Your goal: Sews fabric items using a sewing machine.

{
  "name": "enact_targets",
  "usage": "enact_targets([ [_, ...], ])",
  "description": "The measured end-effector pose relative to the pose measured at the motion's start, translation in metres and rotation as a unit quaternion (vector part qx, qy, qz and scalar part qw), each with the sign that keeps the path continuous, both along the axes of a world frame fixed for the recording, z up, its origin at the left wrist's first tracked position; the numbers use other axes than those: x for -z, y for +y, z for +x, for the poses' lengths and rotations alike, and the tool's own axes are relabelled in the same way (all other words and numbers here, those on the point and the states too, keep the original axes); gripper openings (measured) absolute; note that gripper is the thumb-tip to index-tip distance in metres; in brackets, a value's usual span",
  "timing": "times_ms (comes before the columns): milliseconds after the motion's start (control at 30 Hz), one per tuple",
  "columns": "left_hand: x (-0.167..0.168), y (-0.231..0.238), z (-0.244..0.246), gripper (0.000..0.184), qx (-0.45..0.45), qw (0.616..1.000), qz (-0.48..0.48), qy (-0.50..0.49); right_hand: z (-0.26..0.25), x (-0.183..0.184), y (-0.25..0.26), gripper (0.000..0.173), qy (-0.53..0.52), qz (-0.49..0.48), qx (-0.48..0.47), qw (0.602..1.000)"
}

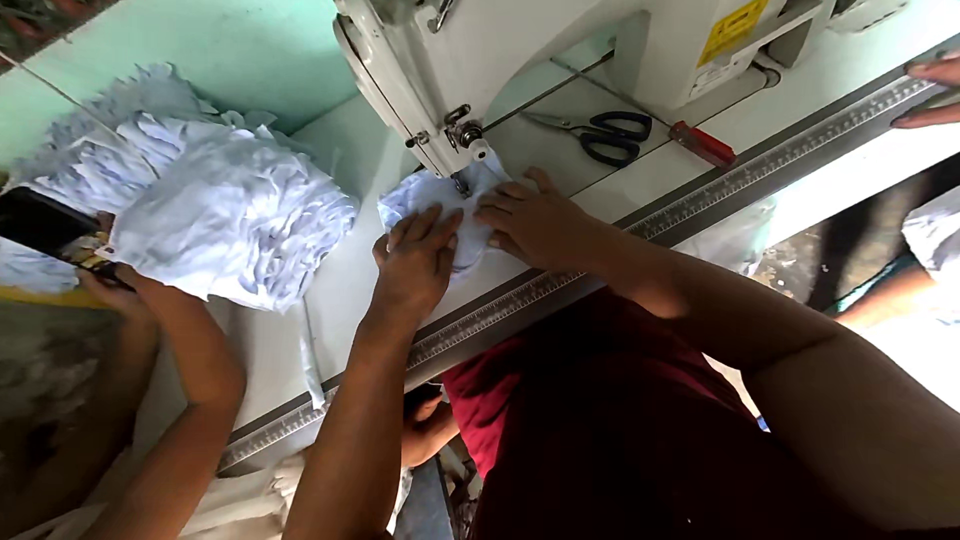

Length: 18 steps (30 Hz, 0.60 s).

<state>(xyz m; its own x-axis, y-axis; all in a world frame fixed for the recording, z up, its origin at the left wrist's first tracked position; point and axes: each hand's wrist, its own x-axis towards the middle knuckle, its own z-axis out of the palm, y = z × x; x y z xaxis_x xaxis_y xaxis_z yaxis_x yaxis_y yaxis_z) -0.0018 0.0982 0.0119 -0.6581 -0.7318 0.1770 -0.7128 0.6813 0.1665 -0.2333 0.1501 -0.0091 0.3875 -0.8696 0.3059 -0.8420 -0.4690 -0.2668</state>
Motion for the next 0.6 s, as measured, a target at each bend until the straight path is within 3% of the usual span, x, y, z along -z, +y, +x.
enact_targets([
  [467, 0.003, 0.001, -0.014, 0.047, -0.039, 0.998, -0.037, -0.033, -0.007, 0.0, -0.015, 0.054, 0.016, 0.033, 0.045, 0.998],
  [600, 0.001, 0.004, -0.019, 0.047, -0.045, 0.997, -0.036, -0.046, 0.022, -0.002, 0.005, 0.035, -0.022, -0.067, 0.042, 0.997],
])
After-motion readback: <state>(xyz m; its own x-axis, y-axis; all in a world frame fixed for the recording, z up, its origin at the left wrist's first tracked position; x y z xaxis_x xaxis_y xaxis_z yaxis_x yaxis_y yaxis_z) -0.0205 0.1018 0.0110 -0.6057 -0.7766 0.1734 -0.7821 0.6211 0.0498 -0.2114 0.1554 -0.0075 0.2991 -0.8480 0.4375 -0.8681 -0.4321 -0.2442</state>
